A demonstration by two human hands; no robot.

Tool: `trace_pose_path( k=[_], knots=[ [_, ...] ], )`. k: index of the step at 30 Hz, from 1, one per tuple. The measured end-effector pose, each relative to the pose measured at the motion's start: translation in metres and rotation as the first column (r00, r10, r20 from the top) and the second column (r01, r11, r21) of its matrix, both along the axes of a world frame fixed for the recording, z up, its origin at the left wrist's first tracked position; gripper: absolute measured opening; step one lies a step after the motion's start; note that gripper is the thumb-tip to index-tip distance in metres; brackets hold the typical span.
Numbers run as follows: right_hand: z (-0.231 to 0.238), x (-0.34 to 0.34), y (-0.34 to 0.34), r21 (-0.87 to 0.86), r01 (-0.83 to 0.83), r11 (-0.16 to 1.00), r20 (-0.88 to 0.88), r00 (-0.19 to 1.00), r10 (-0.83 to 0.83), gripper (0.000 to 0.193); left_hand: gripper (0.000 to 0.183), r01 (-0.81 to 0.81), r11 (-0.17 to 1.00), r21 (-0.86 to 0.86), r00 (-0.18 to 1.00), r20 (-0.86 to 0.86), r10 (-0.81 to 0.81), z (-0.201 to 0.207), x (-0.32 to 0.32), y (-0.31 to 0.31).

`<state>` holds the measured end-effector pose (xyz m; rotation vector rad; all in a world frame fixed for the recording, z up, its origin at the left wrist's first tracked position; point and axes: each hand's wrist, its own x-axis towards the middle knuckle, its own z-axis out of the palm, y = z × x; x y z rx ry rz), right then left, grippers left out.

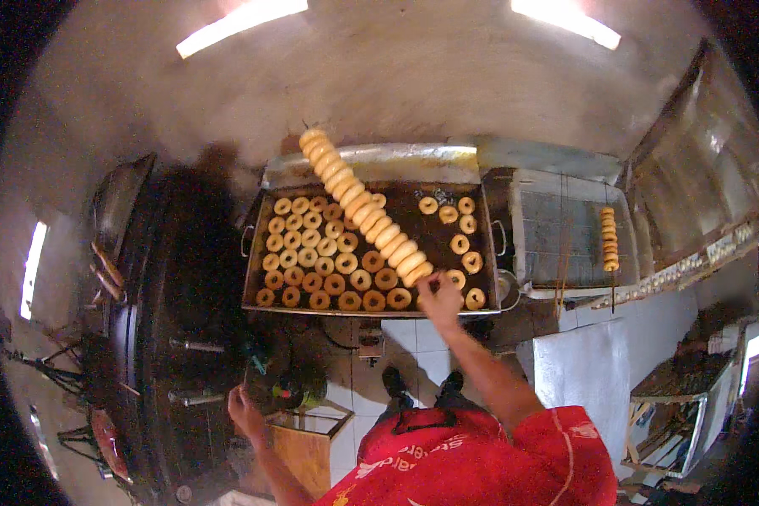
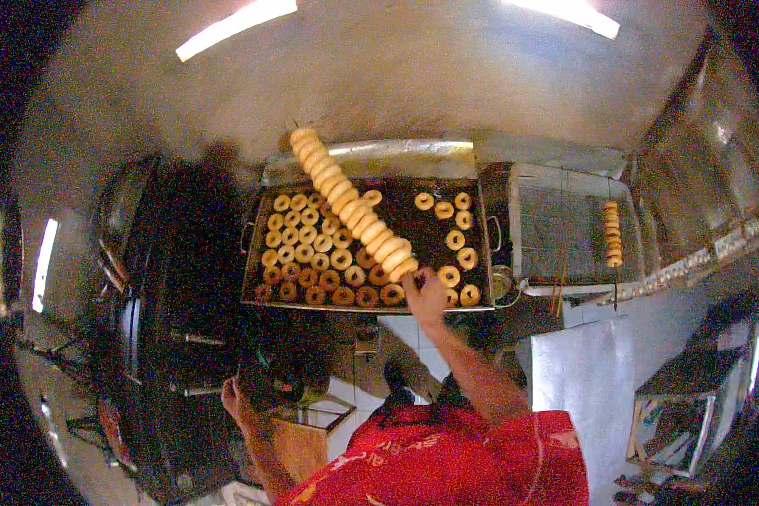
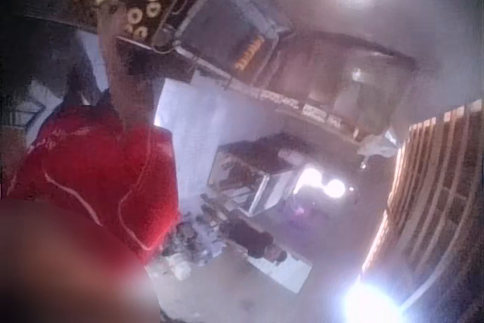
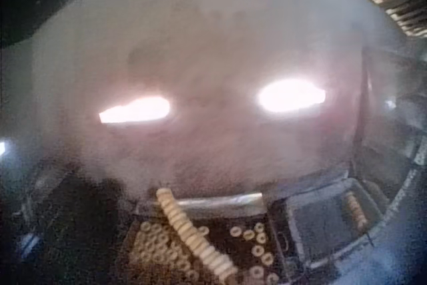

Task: The person transfers raw doughnut rings from a wooden board onto a metal tray, then uses a long metal skewer to thread the rings into a spiral shape. The person repeats this process, filling multiple skewers with doughnut rings.

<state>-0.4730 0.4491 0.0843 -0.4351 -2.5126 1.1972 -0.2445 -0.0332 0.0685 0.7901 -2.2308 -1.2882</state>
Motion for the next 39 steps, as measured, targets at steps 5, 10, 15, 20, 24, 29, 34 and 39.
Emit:
trace_pose_path(
  k=[5, 10, 15, 20, 24, 29, 34, 39],
  knots=[
    [-0.133, 0.025, -0.037, -0.586, 0.041, 0.809, -0.199, 0.961, -0.193, 0.017, 0.025, 0.207, 0.972, -0.11, 0.978, 0.018, -0.206, -0.001, -0.086, 0.087],
    [-0.138, 0.046, 0.056, -0.313, 0.395, 0.863, -0.092, 0.892, -0.442, 0.03, 0.023, 0.57, 0.821, 0.011, 0.821, -0.025, -0.57, -0.012, -0.172, 0.199],
    [-0.082, 0.053, 0.212, -0.057, 0.657, 0.751, -0.097, 0.745, -0.659, 0.035, 0.02, 0.768, 0.64, -0.031, 0.631, -0.137, -0.764, -0.049, -0.225, 0.296],
    [-0.084, 0.082, 0.379, 0.126, 0.835, 0.535, -0.03, 0.543, -0.839, 0.035, 0.019, 0.826, 0.563, -0.003, 0.563, 0.011, -0.826, -0.011, -0.216, 0.394],
    [-0.1, 0.079, 0.467, 0.189, 0.833, 0.52, 0.026, 0.525, -0.851, 0.037, 0.021, 0.842, 0.538, -0.04, 0.539, 0.106, -0.836, -0.014, -0.222, 0.412],
    [-0.138, 0.06, 0.512, 0.227, 0.848, 0.479, 0.081, 0.474, -0.877, 0.038, 0.024, 0.805, 0.575, -0.147, 0.593, 0.178, -0.785, 0.008, -0.229, 0.446],
    [-0.147, 0.065, 0.505, 0.221, 0.793, 0.568, 0.035, 0.575, -0.817, 0.04, 0.024, 0.826, 0.548, -0.133, 0.564, 0.183, -0.805, 0.053, -0.231, 0.493],
    [-0.134, 0.08, 0.452, 0.325, 0.779, 0.536, 0.0, 0.567, -0.824, 0.036, 0.022, 0.8, 0.591, -0.104, 0.6, 0.149, -0.786, 0.053, -0.214, 0.503]
  ],
)
